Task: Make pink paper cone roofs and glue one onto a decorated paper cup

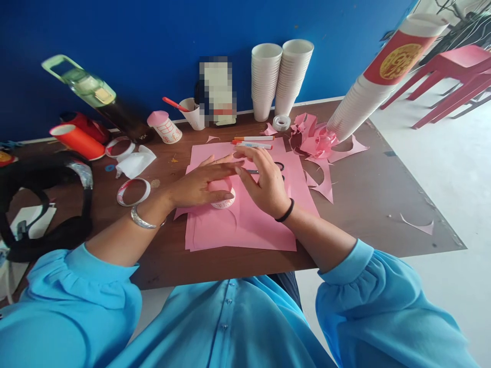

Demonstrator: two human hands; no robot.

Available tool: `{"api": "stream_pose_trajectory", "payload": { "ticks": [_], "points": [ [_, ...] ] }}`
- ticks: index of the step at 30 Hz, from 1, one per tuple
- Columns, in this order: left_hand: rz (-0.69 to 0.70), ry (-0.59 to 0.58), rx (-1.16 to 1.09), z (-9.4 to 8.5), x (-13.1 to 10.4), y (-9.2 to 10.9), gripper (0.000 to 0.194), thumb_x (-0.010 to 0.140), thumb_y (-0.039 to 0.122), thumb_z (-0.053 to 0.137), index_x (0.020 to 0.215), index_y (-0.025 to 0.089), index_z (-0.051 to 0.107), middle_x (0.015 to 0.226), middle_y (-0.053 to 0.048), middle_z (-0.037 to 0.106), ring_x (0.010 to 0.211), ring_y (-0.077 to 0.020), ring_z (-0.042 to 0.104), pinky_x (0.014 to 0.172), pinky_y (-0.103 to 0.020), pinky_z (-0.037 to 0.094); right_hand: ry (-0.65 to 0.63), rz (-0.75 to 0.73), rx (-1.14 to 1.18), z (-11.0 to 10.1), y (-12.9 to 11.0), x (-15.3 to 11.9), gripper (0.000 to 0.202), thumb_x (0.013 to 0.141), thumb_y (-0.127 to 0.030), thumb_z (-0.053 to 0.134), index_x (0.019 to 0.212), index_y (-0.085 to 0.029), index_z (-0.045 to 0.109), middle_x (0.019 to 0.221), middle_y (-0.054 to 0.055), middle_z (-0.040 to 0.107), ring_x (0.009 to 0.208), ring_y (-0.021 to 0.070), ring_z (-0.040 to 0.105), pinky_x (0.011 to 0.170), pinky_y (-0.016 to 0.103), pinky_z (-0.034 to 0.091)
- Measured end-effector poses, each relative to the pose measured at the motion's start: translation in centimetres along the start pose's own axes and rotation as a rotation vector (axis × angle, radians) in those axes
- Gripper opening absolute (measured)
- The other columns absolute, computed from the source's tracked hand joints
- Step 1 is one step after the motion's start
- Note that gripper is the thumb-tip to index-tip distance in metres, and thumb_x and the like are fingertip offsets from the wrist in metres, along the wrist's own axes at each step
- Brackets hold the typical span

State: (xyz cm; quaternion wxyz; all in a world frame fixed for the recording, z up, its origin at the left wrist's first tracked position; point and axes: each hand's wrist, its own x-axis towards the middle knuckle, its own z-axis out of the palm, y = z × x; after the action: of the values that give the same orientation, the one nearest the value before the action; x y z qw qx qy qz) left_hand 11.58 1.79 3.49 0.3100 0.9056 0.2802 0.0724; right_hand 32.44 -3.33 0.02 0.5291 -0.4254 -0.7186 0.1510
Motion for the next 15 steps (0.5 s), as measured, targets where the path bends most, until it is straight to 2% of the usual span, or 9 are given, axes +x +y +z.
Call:
{"api": "stream_pose_trajectory", "payload": {
  "ticks": [3,5,7,11,15],
  "points": [
    [-0.024,0.036,0.001,-0.3,-0.5,-0.4,0.089,0.083,0.075,0.065,0.158,0.034,0.041,0.169,-0.006,0.034,0.161,-0.0374,0.015,0.128,-0.065,0.006,-0.016,-0.052,-0.056,0.2,-0.2,-0.2,0.033,0.103,-0.032,0.054,0.134,-0.025,0.062,0.126,0.011,0.072,0.119,0.0272,0.066,0.104,0.051,0.053],
    [-0.024,0.068,0.030,-0.2,-0.8,-0.7,0.096,0.080,0.077,0.066,0.159,0.031,0.038,0.169,-0.009,0.035,0.160,-0.0379,0.017,0.128,-0.064,0.009,-0.071,-0.088,-0.100,0.7,-0.2,-0.6,0.039,0.106,-0.039,0.047,0.141,-0.024,0.059,0.136,0.013,0.069,0.129,0.0284,0.061,0.110,0.053,0.049],
    [-0.007,0.095,0.068,0.0,-0.9,-1.0,0.095,0.082,0.078,0.064,0.159,0.027,0.038,0.167,-0.012,0.037,0.159,-0.0374,0.023,0.128,-0.063,0.013,-0.160,-0.140,-0.130,1.2,-0.1,-1.0,0.055,0.107,-0.051,0.039,0.150,-0.019,0.051,0.147,0.017,0.061,0.141,0.0295,0.053,0.117,0.054,0.044],
    [0.069,0.120,0.117,0.4,-0.9,-0.8,0.103,0.077,0.082,0.065,0.157,0.022,0.040,0.165,-0.017,0.040,0.155,-0.0389,0.032,0.128,-0.058,0.021,-0.331,-0.193,-0.169,2.0,0.0,-1.8,0.098,0.094,-0.081,0.027,0.163,-0.011,0.029,0.165,0.024,0.037,0.158,0.0328,0.029,0.127,0.057,0.027],
    [0.056,0.073,0.143,0.0,-1.1,-0.5,0.112,0.070,0.082,0.072,0.159,0.024,0.035,0.164,-0.017,0.040,0.154,-0.0406,0.031,0.127,-0.058,0.024,-0.398,-0.192,-0.192,2.0,-0.2,-2.2,0.115,0.085,-0.090,0.025,0.166,-0.008,0.014,0.169,0.027,0.025,0.161,0.0347,0.016,0.129,0.059,0.018]
  ]
}}
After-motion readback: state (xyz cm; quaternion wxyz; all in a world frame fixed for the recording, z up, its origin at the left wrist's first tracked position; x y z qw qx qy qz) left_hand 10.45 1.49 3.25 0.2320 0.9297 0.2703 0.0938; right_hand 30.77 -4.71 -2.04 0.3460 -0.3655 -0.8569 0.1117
